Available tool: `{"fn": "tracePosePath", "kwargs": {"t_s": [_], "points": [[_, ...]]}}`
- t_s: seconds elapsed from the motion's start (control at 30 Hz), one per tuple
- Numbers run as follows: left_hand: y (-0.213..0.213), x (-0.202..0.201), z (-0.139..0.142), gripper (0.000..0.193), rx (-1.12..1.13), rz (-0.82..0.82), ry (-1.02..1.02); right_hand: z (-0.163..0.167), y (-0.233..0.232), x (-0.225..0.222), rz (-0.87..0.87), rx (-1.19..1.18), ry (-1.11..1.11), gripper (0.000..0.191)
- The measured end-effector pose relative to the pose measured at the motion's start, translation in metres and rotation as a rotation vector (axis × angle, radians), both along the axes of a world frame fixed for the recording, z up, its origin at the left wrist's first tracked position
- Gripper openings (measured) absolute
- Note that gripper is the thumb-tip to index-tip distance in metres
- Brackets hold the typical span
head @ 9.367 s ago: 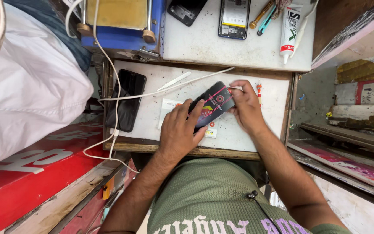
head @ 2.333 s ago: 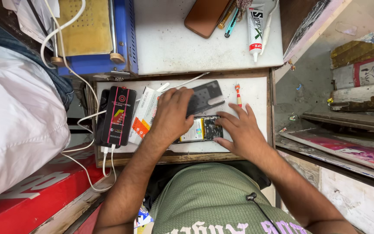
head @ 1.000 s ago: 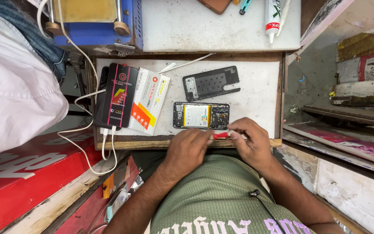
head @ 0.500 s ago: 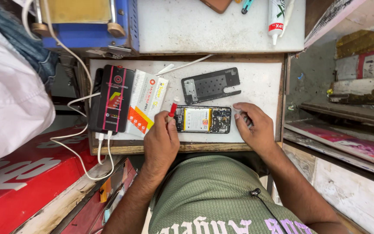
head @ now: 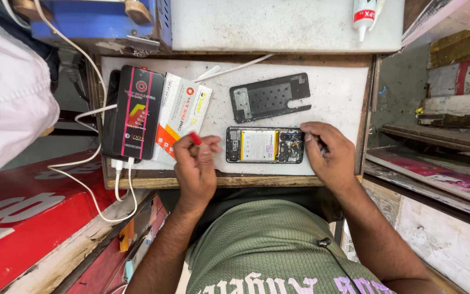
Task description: The person wipes a smartphone with a cloth, operates its touchscreen while it is connected to a charging cable, then removes the back cover and works on the internal components, using a red-handled screwdriver-like tool around the battery area and lifting the battery out of the phone body.
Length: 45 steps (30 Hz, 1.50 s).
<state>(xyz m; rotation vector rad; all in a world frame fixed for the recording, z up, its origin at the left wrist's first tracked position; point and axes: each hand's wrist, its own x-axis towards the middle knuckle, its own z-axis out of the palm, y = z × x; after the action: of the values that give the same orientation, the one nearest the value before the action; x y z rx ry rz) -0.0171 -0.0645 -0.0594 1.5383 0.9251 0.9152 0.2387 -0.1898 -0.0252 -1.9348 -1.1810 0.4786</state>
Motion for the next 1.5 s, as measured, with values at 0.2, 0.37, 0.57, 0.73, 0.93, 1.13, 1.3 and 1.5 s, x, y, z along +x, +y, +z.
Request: {"fn": "tracePosePath", "kwargs": {"t_s": [0.2,0.37,0.57,0.73,0.93,1.13,1.3,1.5], "points": [[-0.003,-0.011,-0.01,0.023,0.101,-0.033,-0.171,0.004,0.003,0.001,0.031,0.034,-0.018,0.015],[-0.007,-0.009,-0.016,0.04,0.03,-0.014,-0.217,0.007,0.004,0.0,0.002,0.009,0.016,0.015],[-0.007,-0.009,-0.012,0.08,0.122,-0.033,-0.118,0.007,0.003,0.0,0.031,0.04,-0.005,0.014],[-0.002,-0.009,-0.006,0.077,0.18,-0.039,-0.093,0.007,0.004,-0.001,0.029,0.027,0.009,0.015],[0.004,-0.002,0.006,0.067,0.243,-0.02,-0.079,0.008,0.005,-0.001,0.02,0.044,0.024,0.015],[0.014,0.006,0.014,0.067,0.292,0.009,-0.079,0.008,0.004,0.0,0.036,0.033,0.037,0.015],[0.029,0.018,0.009,0.072,0.386,-0.009,-0.077,0.009,0.004,0.0,0.02,0.044,0.05,0.016],[0.033,0.024,-0.001,0.074,0.411,-0.015,-0.055,0.008,0.004,0.0,0.005,0.05,0.063,0.016]]}}
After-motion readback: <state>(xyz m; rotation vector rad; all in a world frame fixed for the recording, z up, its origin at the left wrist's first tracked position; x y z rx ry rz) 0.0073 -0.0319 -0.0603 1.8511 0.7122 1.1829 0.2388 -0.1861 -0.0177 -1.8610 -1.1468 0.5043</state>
